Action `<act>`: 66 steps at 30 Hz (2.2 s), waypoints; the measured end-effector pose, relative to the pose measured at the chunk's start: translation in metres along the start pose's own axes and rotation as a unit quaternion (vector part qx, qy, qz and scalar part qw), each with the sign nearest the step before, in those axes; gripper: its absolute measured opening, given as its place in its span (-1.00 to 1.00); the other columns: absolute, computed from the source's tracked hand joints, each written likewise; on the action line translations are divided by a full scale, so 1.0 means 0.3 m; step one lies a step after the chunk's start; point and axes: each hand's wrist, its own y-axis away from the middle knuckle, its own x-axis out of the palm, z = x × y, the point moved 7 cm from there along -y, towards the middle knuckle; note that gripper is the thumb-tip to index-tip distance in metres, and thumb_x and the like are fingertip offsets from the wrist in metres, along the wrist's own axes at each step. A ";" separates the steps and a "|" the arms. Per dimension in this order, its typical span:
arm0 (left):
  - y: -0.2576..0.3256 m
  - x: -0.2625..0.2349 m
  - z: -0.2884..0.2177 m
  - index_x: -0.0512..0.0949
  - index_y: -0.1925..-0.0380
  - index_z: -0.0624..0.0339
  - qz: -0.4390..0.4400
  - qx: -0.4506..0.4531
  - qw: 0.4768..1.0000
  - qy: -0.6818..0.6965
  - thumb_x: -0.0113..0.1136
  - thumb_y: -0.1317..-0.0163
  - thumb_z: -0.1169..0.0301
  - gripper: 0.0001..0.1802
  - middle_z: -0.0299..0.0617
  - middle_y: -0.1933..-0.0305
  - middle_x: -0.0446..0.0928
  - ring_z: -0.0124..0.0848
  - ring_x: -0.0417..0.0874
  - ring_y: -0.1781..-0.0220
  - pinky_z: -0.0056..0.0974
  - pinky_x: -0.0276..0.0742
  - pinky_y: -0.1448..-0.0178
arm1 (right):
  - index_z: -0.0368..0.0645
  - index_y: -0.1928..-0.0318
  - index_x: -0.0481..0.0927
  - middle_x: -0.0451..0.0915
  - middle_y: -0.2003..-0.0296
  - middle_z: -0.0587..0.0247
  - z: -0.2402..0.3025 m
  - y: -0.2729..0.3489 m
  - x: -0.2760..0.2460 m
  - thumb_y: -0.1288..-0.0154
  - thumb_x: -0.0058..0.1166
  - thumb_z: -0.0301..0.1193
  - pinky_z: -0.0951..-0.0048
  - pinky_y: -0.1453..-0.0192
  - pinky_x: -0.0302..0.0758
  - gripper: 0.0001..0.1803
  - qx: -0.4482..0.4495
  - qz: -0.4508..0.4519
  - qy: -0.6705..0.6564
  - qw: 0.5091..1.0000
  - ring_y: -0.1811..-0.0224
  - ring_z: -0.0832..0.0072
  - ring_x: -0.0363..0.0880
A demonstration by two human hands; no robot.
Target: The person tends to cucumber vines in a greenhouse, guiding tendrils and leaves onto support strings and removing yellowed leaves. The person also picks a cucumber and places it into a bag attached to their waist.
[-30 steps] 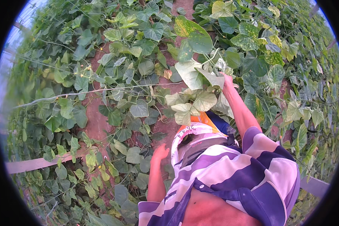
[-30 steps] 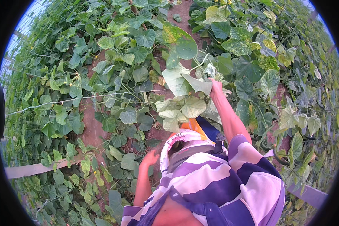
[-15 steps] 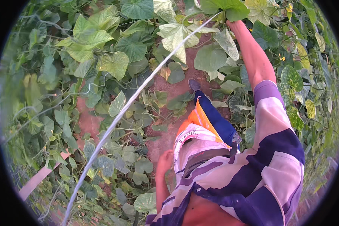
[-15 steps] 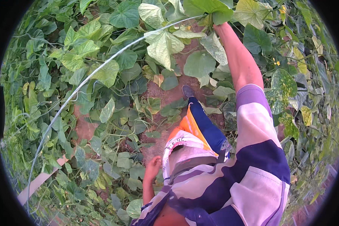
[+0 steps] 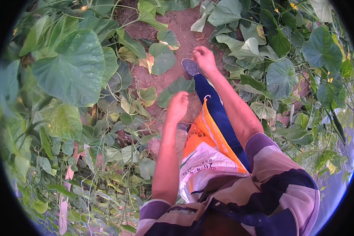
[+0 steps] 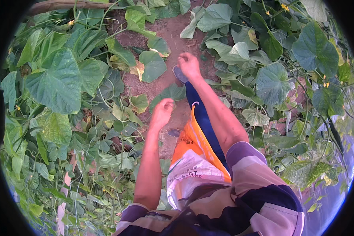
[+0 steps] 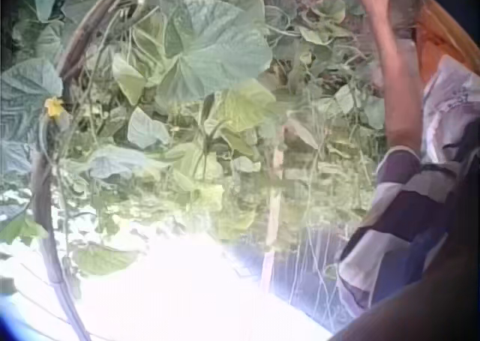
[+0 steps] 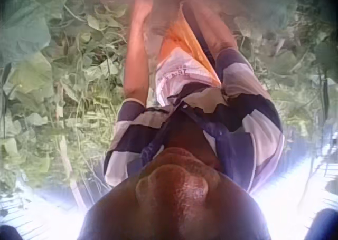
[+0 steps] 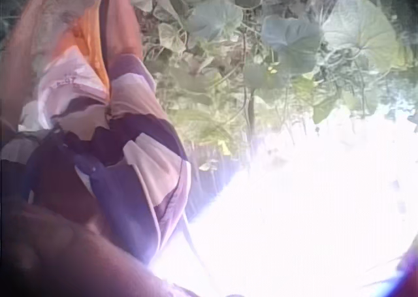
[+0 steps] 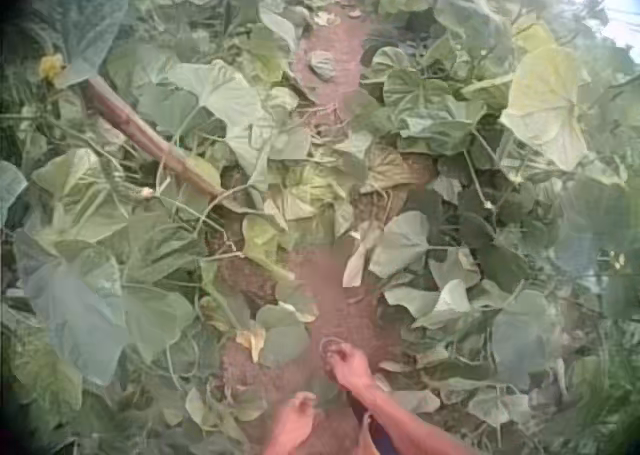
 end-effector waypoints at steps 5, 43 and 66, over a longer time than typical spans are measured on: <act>-0.657 -0.242 0.185 0.60 -0.08 0.23 -0.155 0.075 0.972 -0.162 0.18 -0.24 0.52 -0.62 0.09 -0.07 0.61 0.02 0.66 -0.13 0.00 0.58 -0.23 | -0.27 0.09 0.69 0.75 0.21 -0.09 -0.588 0.371 0.336 -0.34 0.14 -0.37 0.16 0.02 0.65 -0.75 0.030 0.272 0.214 0.938 0.14 0.10 0.77; -1.026 -0.570 0.346 0.41 -0.20 0.21 0.023 0.092 0.765 0.637 0.14 -0.38 0.18 -0.51 0.09 -0.12 0.52 0.10 0.52 -0.32 0.33 0.29 -0.52 | -0.31 -0.01 0.60 0.74 0.21 0.04 -0.361 0.260 0.479 -0.47 0.14 -0.39 0.27 0.02 0.62 -0.76 0.140 0.291 0.020 0.946 0.20 0.30 0.73; -0.898 -0.303 0.476 0.41 -0.25 0.09 -0.017 -0.160 0.788 0.594 -0.08 -0.61 0.26 -0.67 -0.03 0.18 0.54 -0.21 0.62 0.27 0.04 0.66 0.17 | -0.31 0.05 0.66 0.76 0.23 0.07 -0.558 0.289 0.431 -0.38 0.08 -0.45 0.34 0.00 0.60 -0.77 0.125 0.369 0.087 0.917 0.15 0.35 0.74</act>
